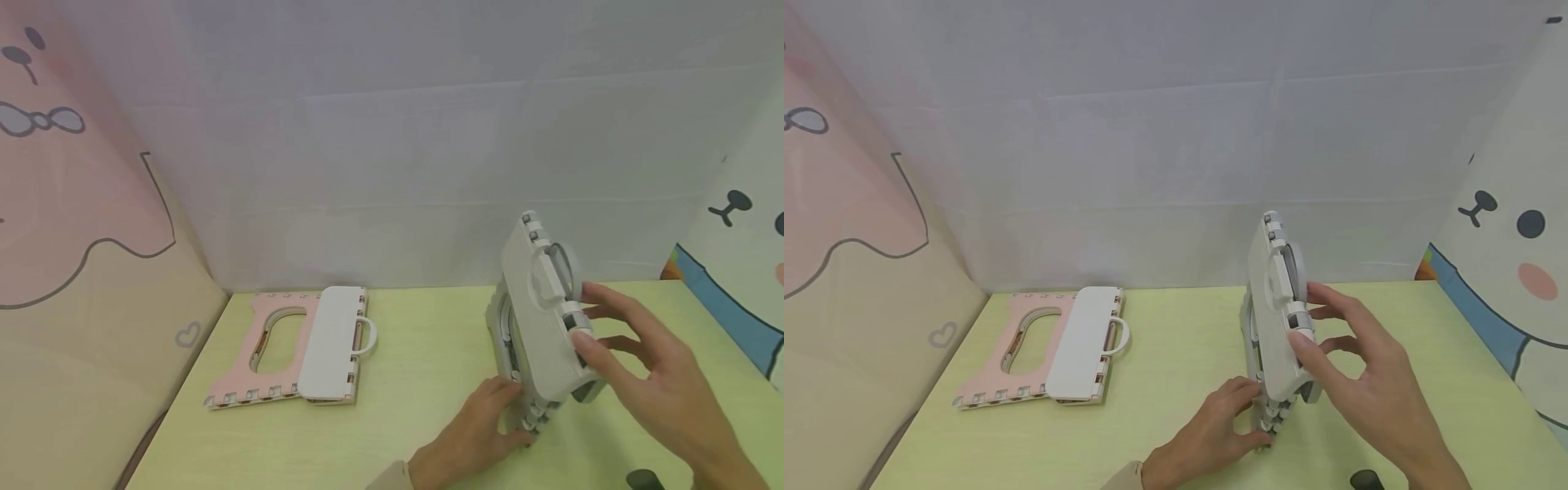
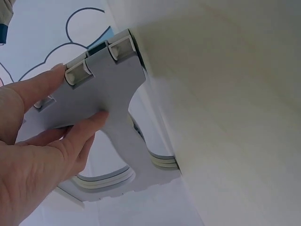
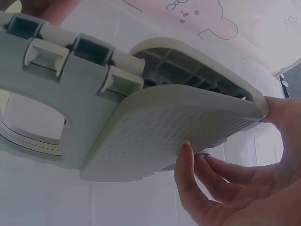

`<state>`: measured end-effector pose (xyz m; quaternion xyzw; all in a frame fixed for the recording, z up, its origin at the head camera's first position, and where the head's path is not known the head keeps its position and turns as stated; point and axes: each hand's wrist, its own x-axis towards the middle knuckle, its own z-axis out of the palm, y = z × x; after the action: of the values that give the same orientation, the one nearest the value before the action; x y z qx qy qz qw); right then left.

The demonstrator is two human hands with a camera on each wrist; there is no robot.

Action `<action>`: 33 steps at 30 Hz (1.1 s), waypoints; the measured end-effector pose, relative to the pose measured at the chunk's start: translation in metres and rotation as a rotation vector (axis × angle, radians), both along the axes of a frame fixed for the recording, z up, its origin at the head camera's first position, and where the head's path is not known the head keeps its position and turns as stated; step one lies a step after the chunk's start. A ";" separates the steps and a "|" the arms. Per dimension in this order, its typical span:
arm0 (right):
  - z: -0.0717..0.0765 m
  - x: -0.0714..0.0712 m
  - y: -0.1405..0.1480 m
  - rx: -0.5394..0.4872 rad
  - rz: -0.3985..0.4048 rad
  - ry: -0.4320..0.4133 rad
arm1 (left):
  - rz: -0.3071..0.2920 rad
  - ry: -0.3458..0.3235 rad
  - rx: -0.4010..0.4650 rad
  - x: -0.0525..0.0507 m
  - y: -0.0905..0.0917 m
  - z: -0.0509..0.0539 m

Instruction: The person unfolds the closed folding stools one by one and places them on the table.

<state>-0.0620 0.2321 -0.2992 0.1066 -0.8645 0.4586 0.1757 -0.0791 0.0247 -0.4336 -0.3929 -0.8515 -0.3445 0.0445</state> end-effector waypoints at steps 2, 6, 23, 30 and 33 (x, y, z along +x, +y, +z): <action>0.000 0.000 -0.001 0.006 0.004 -0.002 | -0.016 -0.028 0.000 0.000 0.000 0.000; 0.000 0.000 -0.001 -0.003 0.025 0.010 | -0.036 -0.094 -0.008 -0.001 -0.001 0.002; 0.000 0.002 -0.007 -0.020 0.099 0.014 | -0.042 -0.149 -0.001 -0.004 -0.002 0.001; -0.002 0.001 -0.008 -0.008 0.116 -0.013 | -0.041 -0.223 0.009 -0.006 -0.003 0.002; -0.002 0.001 -0.009 -0.001 0.117 -0.024 | -0.036 -0.230 0.011 -0.006 -0.003 0.001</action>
<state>-0.0606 0.2229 -0.3010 0.1512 -0.8587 0.4697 0.1383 -0.0856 0.0219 -0.4327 -0.3655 -0.8420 -0.3927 -0.0577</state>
